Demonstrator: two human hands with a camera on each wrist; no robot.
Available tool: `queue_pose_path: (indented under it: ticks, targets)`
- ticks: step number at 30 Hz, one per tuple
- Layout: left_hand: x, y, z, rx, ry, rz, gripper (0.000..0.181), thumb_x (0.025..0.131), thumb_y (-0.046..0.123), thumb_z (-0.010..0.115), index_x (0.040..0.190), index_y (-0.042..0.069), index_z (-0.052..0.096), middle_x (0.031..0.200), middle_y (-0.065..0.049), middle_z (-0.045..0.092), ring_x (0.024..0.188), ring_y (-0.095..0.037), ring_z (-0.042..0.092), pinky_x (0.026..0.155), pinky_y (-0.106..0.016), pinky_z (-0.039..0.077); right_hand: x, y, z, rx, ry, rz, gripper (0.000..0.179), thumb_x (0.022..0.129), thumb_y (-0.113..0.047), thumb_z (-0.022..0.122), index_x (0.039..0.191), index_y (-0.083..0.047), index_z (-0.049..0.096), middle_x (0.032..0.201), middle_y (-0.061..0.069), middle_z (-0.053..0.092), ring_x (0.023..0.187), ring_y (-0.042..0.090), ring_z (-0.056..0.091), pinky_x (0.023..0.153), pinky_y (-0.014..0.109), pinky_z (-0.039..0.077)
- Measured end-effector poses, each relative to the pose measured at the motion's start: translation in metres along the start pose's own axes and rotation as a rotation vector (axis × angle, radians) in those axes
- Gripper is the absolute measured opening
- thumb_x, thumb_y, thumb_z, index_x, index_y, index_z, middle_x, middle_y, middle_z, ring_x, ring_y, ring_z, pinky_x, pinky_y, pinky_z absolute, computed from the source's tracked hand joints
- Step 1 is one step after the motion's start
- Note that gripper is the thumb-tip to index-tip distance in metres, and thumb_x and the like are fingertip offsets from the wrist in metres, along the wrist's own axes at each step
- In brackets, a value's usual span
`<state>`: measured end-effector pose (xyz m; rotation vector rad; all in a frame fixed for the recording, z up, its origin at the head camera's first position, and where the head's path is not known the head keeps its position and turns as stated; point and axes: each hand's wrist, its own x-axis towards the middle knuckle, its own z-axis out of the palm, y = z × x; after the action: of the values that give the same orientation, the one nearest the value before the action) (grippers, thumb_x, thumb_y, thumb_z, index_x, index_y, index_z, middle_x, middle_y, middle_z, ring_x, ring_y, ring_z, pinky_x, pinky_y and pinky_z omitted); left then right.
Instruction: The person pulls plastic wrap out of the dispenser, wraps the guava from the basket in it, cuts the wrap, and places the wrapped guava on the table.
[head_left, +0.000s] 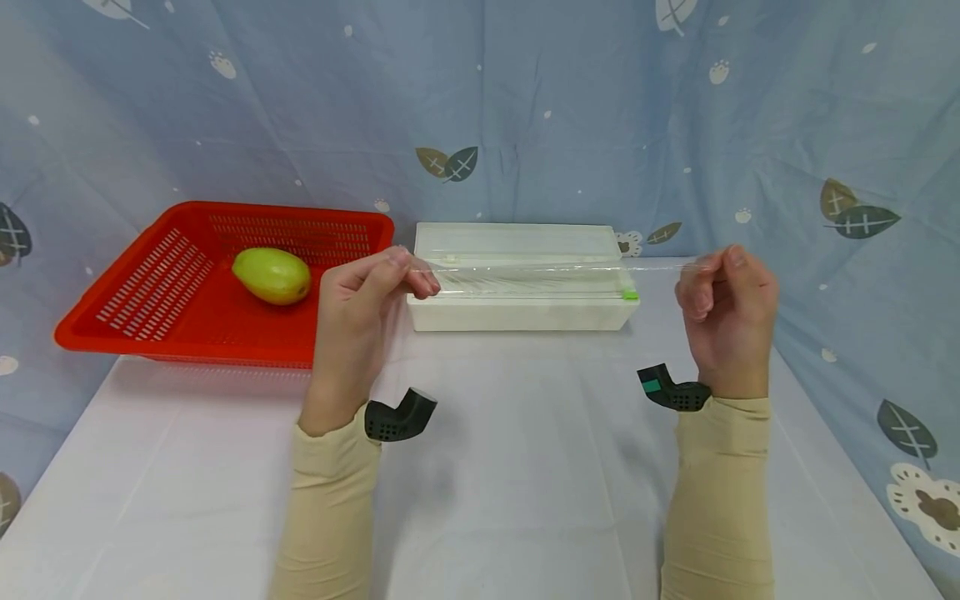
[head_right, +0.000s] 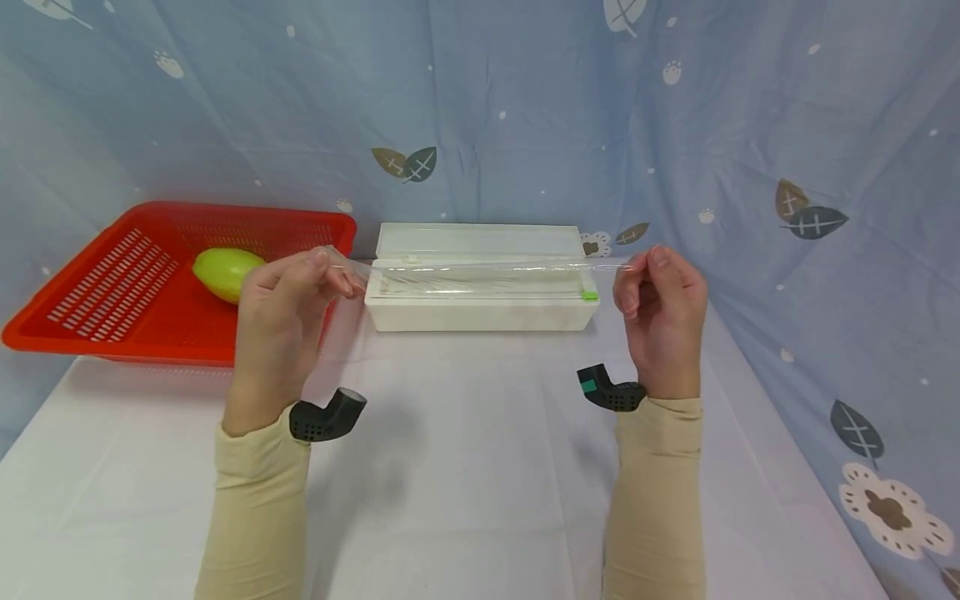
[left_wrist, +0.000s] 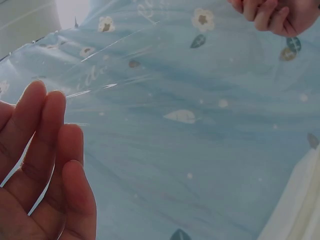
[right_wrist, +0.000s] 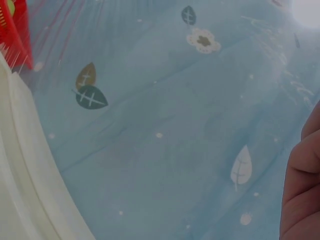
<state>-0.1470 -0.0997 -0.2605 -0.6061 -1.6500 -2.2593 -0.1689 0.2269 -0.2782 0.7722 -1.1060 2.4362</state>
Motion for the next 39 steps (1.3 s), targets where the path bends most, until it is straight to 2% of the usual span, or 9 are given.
queue_pose_path:
  ticks: [7, 11, 22, 27, 33, 39]
  targets:
    - [-0.003, 0.008, 0.001, 0.012, -0.012, 0.043, 0.031, 0.090, 0.013, 0.049, 0.070, -0.006, 0.061, 0.071, -0.019, 0.057, 0.079, -0.038, 0.052, 0.081, -0.041, 0.042, -0.001, -0.004, 0.006, 0.007, -0.008, -0.019, 0.026, 0.088, -0.004, 0.051, 0.075, 0.018, 0.050, 0.049, 0.012, 0.039, 0.046, 0.020, 0.032, 0.043, 0.025, 0.022]
    - [-0.005, 0.013, 0.001, 0.043, -0.007, 0.036, 0.031, 0.090, 0.015, 0.049, 0.070, -0.005, 0.061, 0.072, -0.018, 0.057, 0.080, -0.037, 0.052, 0.081, -0.041, 0.042, -0.002, -0.005, 0.009, 0.006, -0.020, -0.027, 0.026, 0.087, -0.004, 0.052, 0.073, 0.018, 0.050, 0.049, 0.012, 0.039, 0.046, 0.020, 0.032, 0.043, 0.025, 0.022]
    - [-0.009, 0.015, -0.003, 0.023, -0.037, 0.026, 0.030, 0.090, 0.014, 0.049, 0.069, -0.003, 0.060, 0.072, -0.017, 0.055, 0.078, -0.036, 0.050, 0.080, -0.040, 0.041, -0.005, -0.006, 0.010, -0.029, -0.032, -0.019, 0.026, 0.088, -0.004, 0.050, 0.073, 0.017, 0.049, 0.050, 0.013, 0.040, 0.046, 0.019, 0.033, 0.044, 0.025, 0.024]
    - [-0.008, 0.013, -0.003, 0.004, -0.048, 0.011, 0.031, 0.090, 0.016, 0.051, 0.064, -0.001, 0.056, 0.066, -0.014, 0.050, 0.073, -0.034, 0.049, 0.078, -0.041, 0.042, -0.004, -0.005, 0.009, -0.024, -0.041, -0.009, 0.026, 0.089, -0.003, 0.049, 0.073, 0.018, 0.049, 0.050, 0.013, 0.039, 0.045, 0.019, 0.032, 0.045, 0.026, 0.024]
    - [-0.007, 0.008, -0.004, 0.049, -0.056, -0.021, 0.036, 0.090, 0.017, 0.051, 0.058, 0.003, 0.046, 0.058, -0.010, 0.040, 0.066, -0.033, 0.046, 0.070, -0.040, 0.044, -0.004, -0.005, 0.005, -0.048, -0.060, 0.061, 0.029, 0.093, 0.001, 0.039, 0.074, 0.018, 0.051, 0.049, 0.010, 0.035, 0.044, 0.018, 0.031, 0.044, 0.025, 0.023]
    - [-0.006, 0.003, -0.003, 0.043, -0.075, -0.061, 0.038, 0.091, 0.020, 0.051, 0.057, 0.004, 0.044, 0.058, -0.010, 0.037, 0.065, -0.031, 0.045, 0.067, -0.038, 0.044, -0.006, -0.006, 0.002, -0.077, -0.071, 0.124, 0.035, 0.095, -0.002, 0.034, 0.069, 0.013, 0.050, 0.048, 0.008, 0.034, 0.042, 0.017, 0.029, 0.043, 0.025, 0.022]
